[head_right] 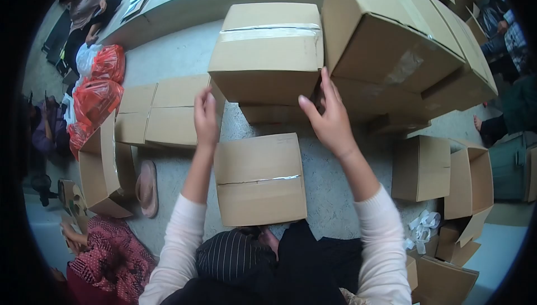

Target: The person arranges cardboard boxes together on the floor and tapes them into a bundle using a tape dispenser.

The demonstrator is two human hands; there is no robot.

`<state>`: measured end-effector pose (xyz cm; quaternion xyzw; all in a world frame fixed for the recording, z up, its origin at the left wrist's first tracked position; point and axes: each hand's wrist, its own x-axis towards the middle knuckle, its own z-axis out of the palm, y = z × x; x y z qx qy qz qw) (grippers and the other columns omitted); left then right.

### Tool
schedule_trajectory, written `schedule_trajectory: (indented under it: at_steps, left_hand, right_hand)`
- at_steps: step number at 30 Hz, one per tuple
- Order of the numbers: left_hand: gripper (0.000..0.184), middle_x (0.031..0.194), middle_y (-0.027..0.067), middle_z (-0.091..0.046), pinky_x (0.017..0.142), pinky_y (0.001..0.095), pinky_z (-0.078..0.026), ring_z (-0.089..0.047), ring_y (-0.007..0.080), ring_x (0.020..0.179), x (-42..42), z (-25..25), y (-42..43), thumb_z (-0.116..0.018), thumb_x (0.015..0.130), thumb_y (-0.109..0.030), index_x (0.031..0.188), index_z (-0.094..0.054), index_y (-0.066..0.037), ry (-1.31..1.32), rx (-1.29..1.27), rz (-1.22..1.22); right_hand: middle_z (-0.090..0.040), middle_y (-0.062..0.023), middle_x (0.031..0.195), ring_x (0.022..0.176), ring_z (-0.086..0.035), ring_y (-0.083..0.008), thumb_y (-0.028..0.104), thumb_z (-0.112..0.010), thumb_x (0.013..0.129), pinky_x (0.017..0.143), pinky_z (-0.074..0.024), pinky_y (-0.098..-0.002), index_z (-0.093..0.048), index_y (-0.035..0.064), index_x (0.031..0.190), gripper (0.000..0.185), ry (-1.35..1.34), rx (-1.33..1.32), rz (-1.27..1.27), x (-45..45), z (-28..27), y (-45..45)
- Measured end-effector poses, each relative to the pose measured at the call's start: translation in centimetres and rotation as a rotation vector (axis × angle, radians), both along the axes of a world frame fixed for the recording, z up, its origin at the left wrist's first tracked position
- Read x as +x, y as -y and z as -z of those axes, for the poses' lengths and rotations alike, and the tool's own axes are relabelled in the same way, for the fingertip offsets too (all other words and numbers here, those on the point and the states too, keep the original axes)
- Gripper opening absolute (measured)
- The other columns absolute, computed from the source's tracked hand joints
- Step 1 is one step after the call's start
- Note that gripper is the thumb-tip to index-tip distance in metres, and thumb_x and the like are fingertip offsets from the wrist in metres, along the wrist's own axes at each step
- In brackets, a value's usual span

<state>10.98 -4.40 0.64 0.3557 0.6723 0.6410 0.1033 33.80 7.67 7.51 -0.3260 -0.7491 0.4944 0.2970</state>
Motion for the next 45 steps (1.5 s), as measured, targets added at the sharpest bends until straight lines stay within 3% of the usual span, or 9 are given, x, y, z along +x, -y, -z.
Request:
schedule_trajectory:
  at_steps: [6, 13, 18, 26, 30, 33, 35, 43, 45]
  left_hand:
    - [0.065, 0.137, 0.0125, -0.029, 0.105, 0.0327, -0.017, -0.024, 0.0219, 0.127, -2.2, -1.4, -4.9, -0.021, 0.091, -0.052, 0.135, -0.026, -0.005, 0.484, 0.058, 0.238]
    - [0.08, 0.141, 0.009, -0.023, 0.107, 0.0326, -0.008, -0.016, 0.0205, 0.131, -1.4, -0.4, 3.2, -0.014, 0.085, -0.064, 0.136, -0.021, -0.004, 0.387, 0.076, 0.31]
    - [0.08, 0.136, 0.0108, -0.033, 0.106, 0.0342, -0.013, -0.026, 0.022, 0.127, -1.4, 1.6, 11.6, -0.016, 0.085, -0.065, 0.134, -0.027, -0.004, 0.655, 0.047, 0.497]
    - [0.075, 0.125, 0.0136, -0.044, 0.093, 0.0317, -0.039, -0.046, 0.0227, 0.111, 5.4, 2.3, 10.3, -0.022, 0.086, -0.064, 0.131, -0.033, -0.005, 1.093, 0.038, 0.331]
    - [0.073, 0.132, 0.0158, -0.036, 0.1, 0.0331, -0.032, -0.039, 0.0265, 0.12, 8.3, 3.8, 13.5, -0.015, 0.088, -0.059, 0.137, -0.02, -0.006, 1.068, -0.065, 0.471]
    - [0.075, 0.136, 0.0208, -0.029, 0.105, 0.0341, -0.022, -0.031, 0.03, 0.125, 9.2, 4.7, 14.5, -0.004, 0.088, -0.057, 0.137, -0.014, -0.001, 0.355, -0.627, 0.869]
    - [0.073, 0.143, 0.0232, 0.0, 0.107, 0.0349, -0.012, -0.006, 0.0313, 0.133, 12.3, 0.8, 11.8, -0.011, 0.09, -0.052, 0.136, 0.012, 0.0, 0.226, -0.497, 0.923]
    - [0.076, 0.139, 0.0257, -0.02, 0.103, 0.0366, -0.024, -0.021, 0.0374, 0.129, 17.8, -1.6, 4.0, -0.04, 0.087, -0.049, 0.139, -0.005, -0.006, -0.266, -0.676, 1.283]
    - [0.076, 0.137, 0.0238, -0.024, 0.102, 0.0509, -0.021, -0.021, 0.0381, 0.128, 16.9, 0.6, 3.5, -0.048, 0.081, -0.052, 0.137, -0.02, -0.009, -0.72, -0.702, 1.044]
  right_hand:
    - [-0.024, -0.0169, 0.135, 0.128, -0.022, -0.0283, 0.043, -0.047, 0.087, 0.104, -0.0184, -0.0344, -0.032, 0.0017, 0.13, 0.062, -0.292, -0.041, 0.483, -7.4, 1.1, -0.6]
    - [-0.036, -0.0114, 0.123, 0.114, -0.037, -0.0219, 0.042, -0.036, 0.091, 0.097, -0.0263, -0.035, -0.036, 0.0051, 0.123, 0.049, -0.438, -0.174, 0.493, -3.6, 1.0, 8.8]
    - [-0.052, -0.0054, 0.104, 0.102, -0.05, -0.0164, 0.035, -0.034, 0.093, 0.083, -0.0458, -0.0317, -0.039, 0.0044, 0.121, 0.042, -0.501, -0.453, 0.387, 2.8, 6.0, 5.8]
    - [-0.047, -0.0068, 0.124, 0.11, -0.047, -0.0174, 0.033, -0.047, 0.09, 0.089, -0.0421, -0.0312, -0.039, 0.0043, 0.128, 0.049, -0.548, -0.743, 0.096, 5.8, 9.1, 6.7]
    - [-0.045, -0.0058, 0.126, 0.112, -0.046, -0.0197, 0.042, -0.041, 0.09, 0.091, -0.0416, -0.0323, -0.037, 0.0067, 0.13, 0.053, -0.348, -0.647, 0.175, 11.1, 8.5, 10.5]
    - [-0.044, -0.0063, 0.128, 0.114, -0.044, -0.0203, 0.043, -0.041, 0.09, 0.093, -0.0398, -0.0326, -0.035, 0.0067, 0.131, 0.055, -0.349, -0.621, 0.262, 17.8, 10.0, 12.9]
    - [-0.042, -0.0066, 0.129, 0.115, -0.043, -0.0206, 0.043, -0.041, 0.09, 0.094, -0.0386, -0.0329, -0.034, 0.0068, 0.132, 0.056, -0.408, -0.607, 0.338, 22.5, 11.5, 13.5]
    - [-0.039, -0.0079, 0.132, 0.12, -0.039, -0.022, 0.045, -0.04, 0.089, 0.098, -0.0343, -0.0337, -0.03, 0.0069, 0.134, 0.06, -0.588, -0.47, 0.414, 33.7, 15.0, 9.5]
    - [-0.03, -0.01, 0.138, 0.127, -0.029, -0.0231, 0.05, -0.042, 0.087, 0.104, -0.0238, -0.0342, -0.021, 0.008, 0.138, 0.07, -0.892, -1.006, 0.137, 33.6, 12.7, 6.1]
